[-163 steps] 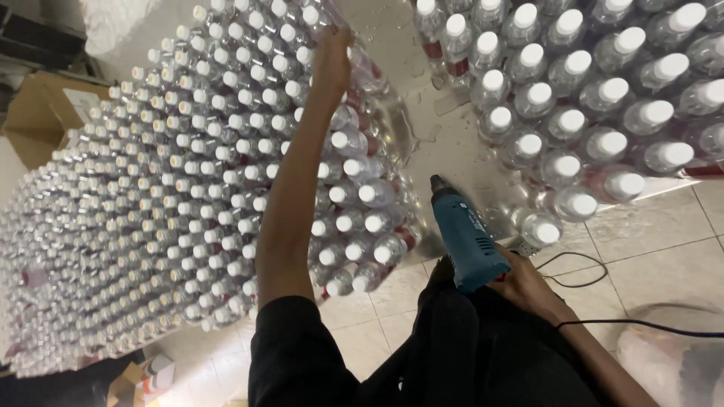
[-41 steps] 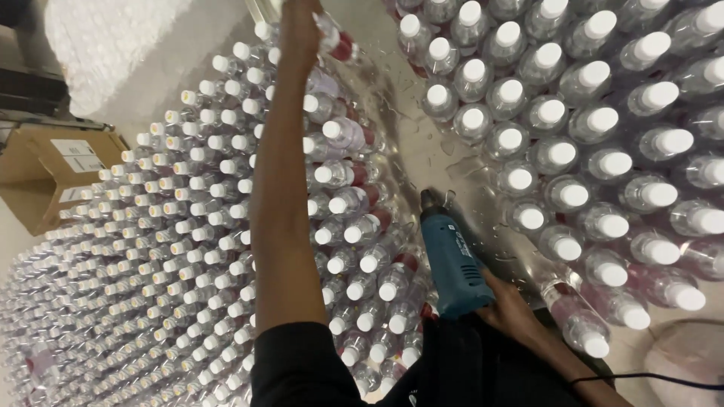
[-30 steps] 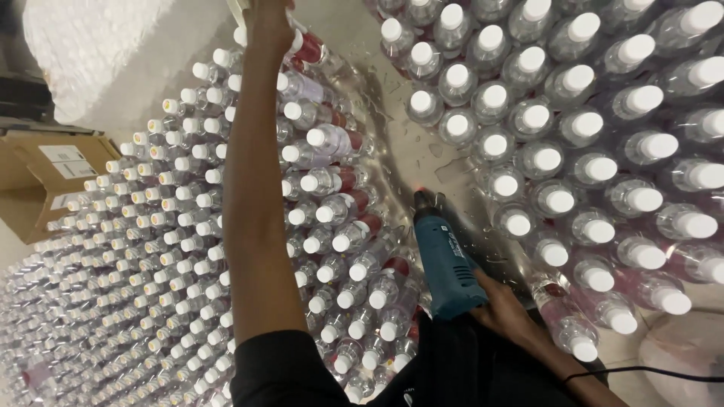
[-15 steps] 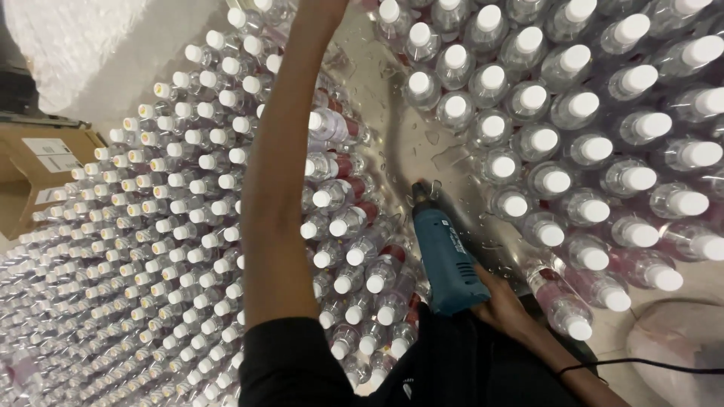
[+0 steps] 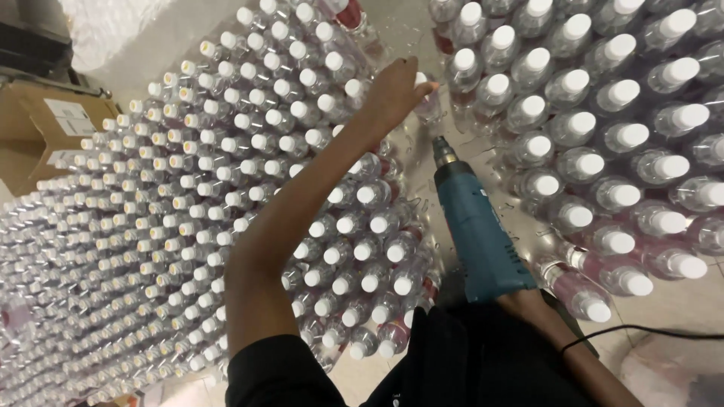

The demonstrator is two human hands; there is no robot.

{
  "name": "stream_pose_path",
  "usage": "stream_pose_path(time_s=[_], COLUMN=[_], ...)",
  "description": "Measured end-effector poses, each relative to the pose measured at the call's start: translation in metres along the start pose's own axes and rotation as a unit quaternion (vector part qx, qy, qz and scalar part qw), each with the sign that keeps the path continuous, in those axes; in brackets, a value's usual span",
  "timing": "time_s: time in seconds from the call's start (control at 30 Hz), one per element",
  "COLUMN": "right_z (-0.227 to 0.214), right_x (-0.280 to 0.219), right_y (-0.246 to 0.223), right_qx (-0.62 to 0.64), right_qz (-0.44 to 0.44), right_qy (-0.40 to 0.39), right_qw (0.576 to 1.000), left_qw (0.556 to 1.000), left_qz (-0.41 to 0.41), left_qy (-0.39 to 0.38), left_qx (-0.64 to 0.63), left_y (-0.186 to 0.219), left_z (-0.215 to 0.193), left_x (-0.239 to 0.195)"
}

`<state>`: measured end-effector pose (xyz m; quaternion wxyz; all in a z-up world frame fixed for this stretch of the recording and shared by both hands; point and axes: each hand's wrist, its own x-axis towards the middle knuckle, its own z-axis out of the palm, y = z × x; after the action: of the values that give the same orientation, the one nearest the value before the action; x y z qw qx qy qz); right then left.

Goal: Using a heat gun to shrink-wrap plastic seals onto the caps of water bottles arranged in a large grid.

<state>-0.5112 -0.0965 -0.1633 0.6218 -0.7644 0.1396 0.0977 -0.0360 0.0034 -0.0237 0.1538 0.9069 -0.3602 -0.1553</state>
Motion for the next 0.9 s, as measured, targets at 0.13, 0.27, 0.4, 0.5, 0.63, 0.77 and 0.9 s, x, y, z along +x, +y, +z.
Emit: stream_pose_path(time_s=[0.13, 0.27, 0.4, 0.5, 0.63, 0.77, 0.9], right_z=[-0.004, -0.003, -0.001, -0.004, -0.008, -0.005, -0.009], right_x=[0.005, 0.001, -0.005, 0.000, -0.001, 0.005, 0.009], right_y=[0.002, 0.006, 0.013, 0.013, 0.018, 0.020, 0.024], right_qx=[-0.018, -0.027, -0.036, -0.045, -0.053, -0.057, -0.070], right_qz=[-0.012, -0.021, -0.025, -0.027, -0.035, -0.039, -0.046], right_qy=[-0.003, 0.002, 0.015, 0.025, 0.038, 0.039, 0.036], right_qw=[1.000, 0.999, 0.999, 0.998, 0.997, 0.997, 0.996], left_qw=[0.998, 1.000, 0.995, 0.994, 0.992, 0.997, 0.998], left_qz=[0.023, -0.003, 0.073, 0.049, 0.019, 0.015, 0.008], left_qy=[0.053, 0.027, 0.039, 0.019, 0.026, 0.048, 0.064], left_qx=[0.032, 0.009, -0.048, -0.091, -0.125, -0.056, -0.017], left_y=[-0.008, -0.007, -0.001, 0.011, 0.001, 0.003, 0.002], left_z=[0.014, 0.017, -0.002, -0.021, -0.018, -0.002, 0.010], left_x=[0.003, 0.010, 0.000, -0.007, -0.003, 0.001, 0.010])
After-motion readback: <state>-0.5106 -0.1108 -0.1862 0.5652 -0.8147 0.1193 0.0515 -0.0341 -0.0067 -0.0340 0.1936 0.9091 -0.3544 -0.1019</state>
